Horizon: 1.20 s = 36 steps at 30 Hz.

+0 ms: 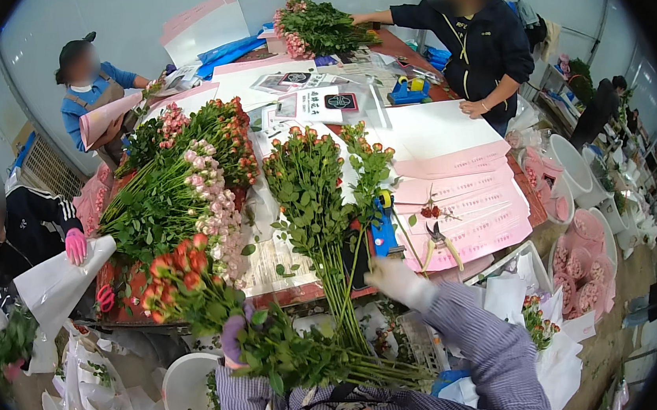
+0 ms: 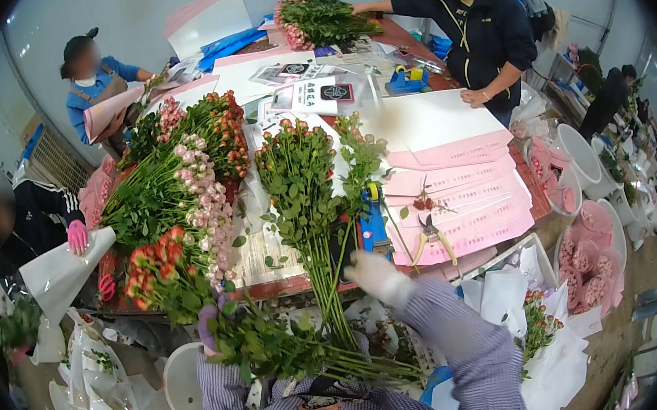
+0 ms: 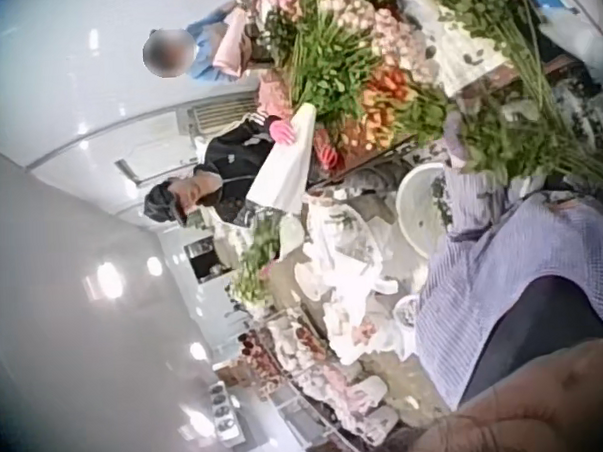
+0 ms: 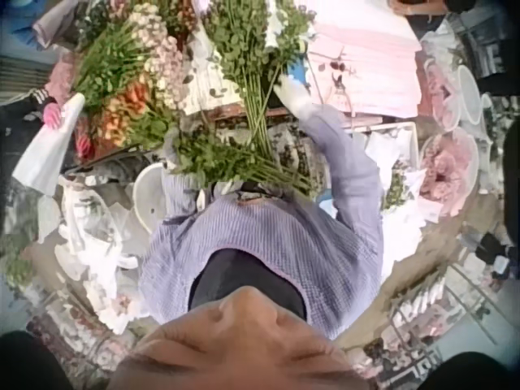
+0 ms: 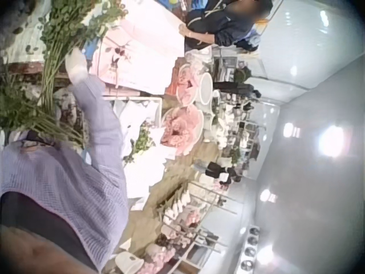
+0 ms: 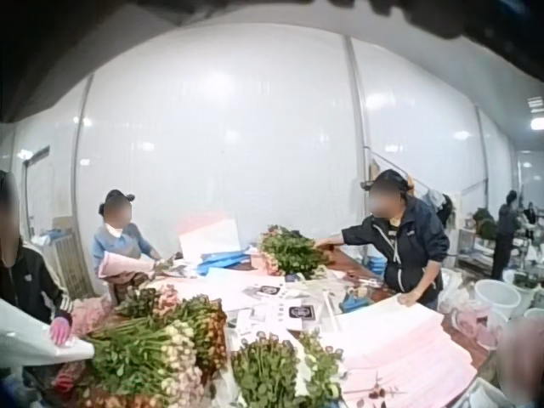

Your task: The person arranges red roses into a bouquet, trimming stems with shears and removing leaves. They gather the stems, cut them to length, and place the finished bouquet into a white bucket.

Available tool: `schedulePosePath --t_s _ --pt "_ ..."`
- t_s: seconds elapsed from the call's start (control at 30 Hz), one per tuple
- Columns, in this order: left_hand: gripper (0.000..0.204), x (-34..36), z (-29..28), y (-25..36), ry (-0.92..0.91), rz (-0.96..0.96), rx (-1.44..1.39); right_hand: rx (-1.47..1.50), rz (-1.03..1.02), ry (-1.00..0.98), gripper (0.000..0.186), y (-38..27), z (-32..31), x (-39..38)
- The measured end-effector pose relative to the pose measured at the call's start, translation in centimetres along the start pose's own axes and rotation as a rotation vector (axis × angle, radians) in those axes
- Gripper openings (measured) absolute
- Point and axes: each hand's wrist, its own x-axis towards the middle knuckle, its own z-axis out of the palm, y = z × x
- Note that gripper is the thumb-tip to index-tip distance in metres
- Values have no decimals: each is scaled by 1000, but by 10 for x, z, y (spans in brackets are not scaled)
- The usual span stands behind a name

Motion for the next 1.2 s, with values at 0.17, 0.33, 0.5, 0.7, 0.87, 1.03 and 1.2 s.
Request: schedulePosePath --t_s 0.17,0.33,0.5,0.7,0.87,1.03,1.2 --pt "5 -11 33 21 148 -102 41 -100 630 292 41 32 49 135" --pt "31 -21 22 53 19 -173 -227 364 330 706 30 35 57 165" --pt "22 -6 6 55 -186 -150 -327 653 36 741 22 -28 -34 141" --pt "24 21 39 40 -9 -206 -368 693 -216 822 21 -43 -146 32" --pt "17 25 33 18 -145 -245 -331 1016 -229 634 42 -51 -152 -100" --pt "24 36 52 -9 -207 -349 -431 181 169 469 37 -52 -122 -135" --pt "17 48 71 -41 -577 37 140 900 -16 364 52 -12 -62 -139"
